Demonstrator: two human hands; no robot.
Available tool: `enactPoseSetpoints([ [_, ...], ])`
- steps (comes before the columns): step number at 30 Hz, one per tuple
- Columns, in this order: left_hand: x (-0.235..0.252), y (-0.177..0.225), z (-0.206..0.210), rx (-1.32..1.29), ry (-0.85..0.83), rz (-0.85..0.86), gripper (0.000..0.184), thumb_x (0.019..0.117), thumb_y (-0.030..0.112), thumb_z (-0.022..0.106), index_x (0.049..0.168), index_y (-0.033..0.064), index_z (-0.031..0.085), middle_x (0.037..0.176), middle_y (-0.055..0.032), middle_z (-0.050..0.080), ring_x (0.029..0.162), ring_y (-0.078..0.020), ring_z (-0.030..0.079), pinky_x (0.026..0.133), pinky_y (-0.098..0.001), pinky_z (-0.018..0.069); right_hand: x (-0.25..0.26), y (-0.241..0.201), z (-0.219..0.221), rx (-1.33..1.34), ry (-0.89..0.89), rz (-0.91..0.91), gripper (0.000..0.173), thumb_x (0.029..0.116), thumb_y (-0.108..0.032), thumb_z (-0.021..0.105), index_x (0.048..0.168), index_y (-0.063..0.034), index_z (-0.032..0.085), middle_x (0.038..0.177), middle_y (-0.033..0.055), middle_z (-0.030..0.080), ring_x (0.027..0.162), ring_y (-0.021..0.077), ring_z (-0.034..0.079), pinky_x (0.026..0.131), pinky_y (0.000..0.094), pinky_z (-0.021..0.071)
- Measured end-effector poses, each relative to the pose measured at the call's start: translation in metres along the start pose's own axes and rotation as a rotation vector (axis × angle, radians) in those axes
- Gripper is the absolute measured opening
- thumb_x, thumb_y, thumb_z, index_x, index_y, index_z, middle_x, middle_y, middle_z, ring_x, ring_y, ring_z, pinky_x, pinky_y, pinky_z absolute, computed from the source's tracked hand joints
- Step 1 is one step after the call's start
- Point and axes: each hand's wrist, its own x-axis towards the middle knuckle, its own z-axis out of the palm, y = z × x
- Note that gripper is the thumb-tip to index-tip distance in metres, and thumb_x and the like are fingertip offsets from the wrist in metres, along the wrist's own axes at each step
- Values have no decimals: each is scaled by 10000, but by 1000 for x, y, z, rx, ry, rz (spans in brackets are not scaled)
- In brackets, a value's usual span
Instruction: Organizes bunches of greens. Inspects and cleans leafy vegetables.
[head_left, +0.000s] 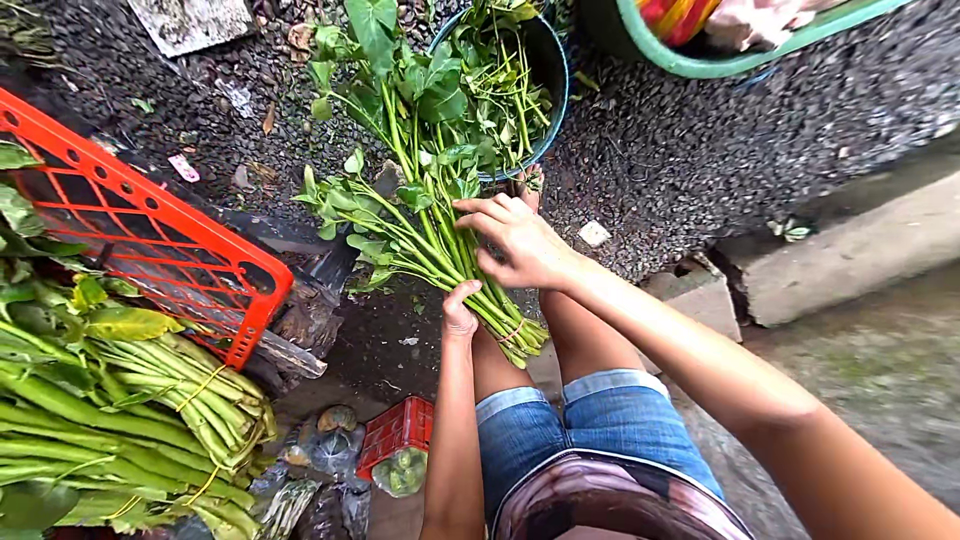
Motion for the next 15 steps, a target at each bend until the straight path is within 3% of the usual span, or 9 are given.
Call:
enactPoseSetpoints([
  [4, 1, 1, 3, -3, -33, 5, 212, 712, 82, 659, 908, 144, 707, 807, 10, 754, 737, -72, 724, 693, -278, 607, -8, 7, -4, -84, -56, -119, 326, 918, -197, 627, 1218, -75, 664, 1238, 103, 687, 1101, 315, 630, 861, 476, 498],
  [7, 0, -3, 1, 2, -35, -2, 201, 715, 87, 658, 903, 141, 707, 808, 5, 756, 740, -77, 727, 698, -284, 610, -13, 12, -5, -144, -98, -122, 271, 954, -263, 642, 1105, -40, 674, 1029, 134, 679, 999, 326, 640, 833, 470, 499],
  [9, 0, -8, 0, 7, -37, -10, 202, 721, 93, 659, 910, 147, 709, 817, 7, 757, 752, -75, 728, 711, -286, 610, -21, 10, -2, -153, -116, -91, 254, 1009, -249, 614, 1095, -21, 688, 944, 146, 679, 946, 333, 661, 830, 470, 522],
  [11, -1, -9, 2, 25, -15, -27, 210, 714, 89, 660, 911, 142, 707, 811, 10, 755, 746, -74, 726, 707, -283, 608, -29, 7, 3, -155, -110, -88, 219, 1020, -164, 597, 1124, -16, 719, 924, 147, 677, 906, 327, 667, 805, 453, 543],
  [13, -1, -10, 1, 69, -12, -63, 244, 718, 88, 648, 956, 126, 680, 833, 14, 751, 769, -72, 722, 731, -284, 608, -33, 5, 6, -156, -114, -103, 185, 993, -104, 612, 1101, -32, 744, 971, 146, 673, 948, 327, 651, 816, 452, 534],
  [15, -2, -14, -6, 98, -30, -85, 268, 702, 99, 663, 969, 113, 671, 830, 14, 748, 767, -70, 721, 734, -285, 607, -32, 4, 8, -126, -132, -51, 155, 964, -156, 657, 1042, -64, 755, 1032, 134, 682, 1016, 324, 643, 850, 469, 521],
])
